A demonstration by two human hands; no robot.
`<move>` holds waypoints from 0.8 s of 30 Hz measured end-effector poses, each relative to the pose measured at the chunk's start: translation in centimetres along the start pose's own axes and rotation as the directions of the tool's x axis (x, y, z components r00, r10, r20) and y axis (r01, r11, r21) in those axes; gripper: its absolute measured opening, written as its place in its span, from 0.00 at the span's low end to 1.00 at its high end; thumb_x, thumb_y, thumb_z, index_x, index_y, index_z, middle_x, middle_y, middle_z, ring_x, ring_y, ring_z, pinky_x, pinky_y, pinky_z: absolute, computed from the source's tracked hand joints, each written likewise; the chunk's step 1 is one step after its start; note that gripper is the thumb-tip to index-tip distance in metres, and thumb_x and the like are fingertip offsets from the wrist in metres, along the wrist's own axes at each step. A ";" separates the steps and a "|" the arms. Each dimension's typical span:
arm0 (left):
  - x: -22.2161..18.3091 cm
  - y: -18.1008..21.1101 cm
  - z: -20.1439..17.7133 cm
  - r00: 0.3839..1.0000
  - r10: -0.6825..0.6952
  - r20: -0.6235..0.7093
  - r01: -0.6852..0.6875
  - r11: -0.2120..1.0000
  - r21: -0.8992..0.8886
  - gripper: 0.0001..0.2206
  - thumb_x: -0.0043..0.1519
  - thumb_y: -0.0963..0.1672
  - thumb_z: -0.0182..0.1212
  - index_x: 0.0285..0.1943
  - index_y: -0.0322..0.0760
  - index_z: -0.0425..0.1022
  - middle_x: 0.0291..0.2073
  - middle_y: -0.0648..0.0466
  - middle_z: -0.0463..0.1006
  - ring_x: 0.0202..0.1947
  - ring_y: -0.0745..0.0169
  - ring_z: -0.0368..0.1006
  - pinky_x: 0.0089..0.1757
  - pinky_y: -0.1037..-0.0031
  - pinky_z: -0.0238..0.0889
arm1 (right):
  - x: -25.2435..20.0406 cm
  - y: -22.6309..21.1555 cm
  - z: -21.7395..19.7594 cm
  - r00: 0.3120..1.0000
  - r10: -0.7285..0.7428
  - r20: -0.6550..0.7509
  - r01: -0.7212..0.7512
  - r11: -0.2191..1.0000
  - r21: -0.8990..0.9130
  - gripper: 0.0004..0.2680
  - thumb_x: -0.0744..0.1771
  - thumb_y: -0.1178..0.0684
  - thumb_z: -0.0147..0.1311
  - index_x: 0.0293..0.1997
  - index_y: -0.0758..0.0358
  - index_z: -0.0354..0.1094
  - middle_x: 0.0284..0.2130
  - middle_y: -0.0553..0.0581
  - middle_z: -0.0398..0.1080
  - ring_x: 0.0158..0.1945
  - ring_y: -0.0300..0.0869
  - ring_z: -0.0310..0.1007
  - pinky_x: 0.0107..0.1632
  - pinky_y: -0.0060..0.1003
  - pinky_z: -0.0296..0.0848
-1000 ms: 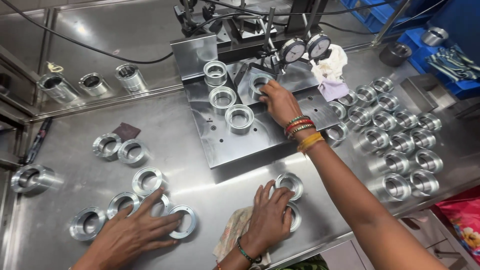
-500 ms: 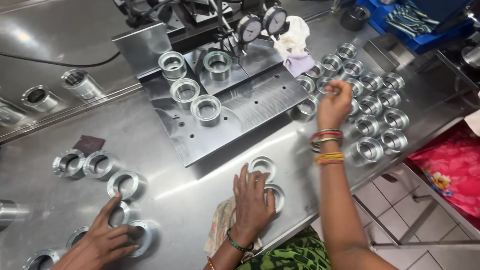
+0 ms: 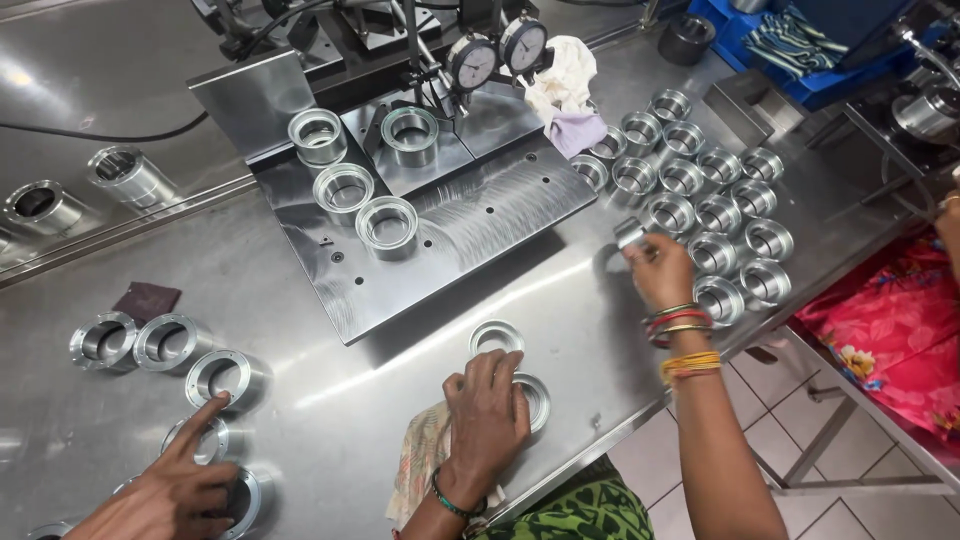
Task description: The recorder cleans circular metal rings with a cloth and then performs quality inspection using a dual dial gauge fixture on a stainless steel table.
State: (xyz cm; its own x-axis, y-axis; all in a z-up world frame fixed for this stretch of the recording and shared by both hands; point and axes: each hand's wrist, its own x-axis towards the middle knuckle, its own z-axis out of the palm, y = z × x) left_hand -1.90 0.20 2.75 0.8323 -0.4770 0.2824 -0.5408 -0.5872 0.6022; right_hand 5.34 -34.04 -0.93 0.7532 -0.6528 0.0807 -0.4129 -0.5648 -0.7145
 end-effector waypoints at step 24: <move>-0.3 -1.0 -0.7 0.999 -0.013 -0.041 0.006 0.989 -0.150 0.21 0.57 0.40 0.58 0.61 0.34 0.71 0.53 0.47 0.72 0.58 0.51 0.66 0.53 0.54 0.52 | 10.6 -23.5 10.7 0.766 -0.626 0.146 0.641 0.727 -0.247 0.08 0.64 0.53 0.65 0.44 0.59 0.78 0.44 0.63 0.73 0.46 0.60 0.74 0.48 0.53 0.73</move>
State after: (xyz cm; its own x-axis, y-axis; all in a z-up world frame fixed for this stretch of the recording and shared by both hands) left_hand -1.53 1.33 2.59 0.8435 -0.4419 0.3054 -0.5111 -0.4853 0.7094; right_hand 28.50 -22.31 9.29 0.9102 -0.0731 0.4076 0.0560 -0.9535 -0.2961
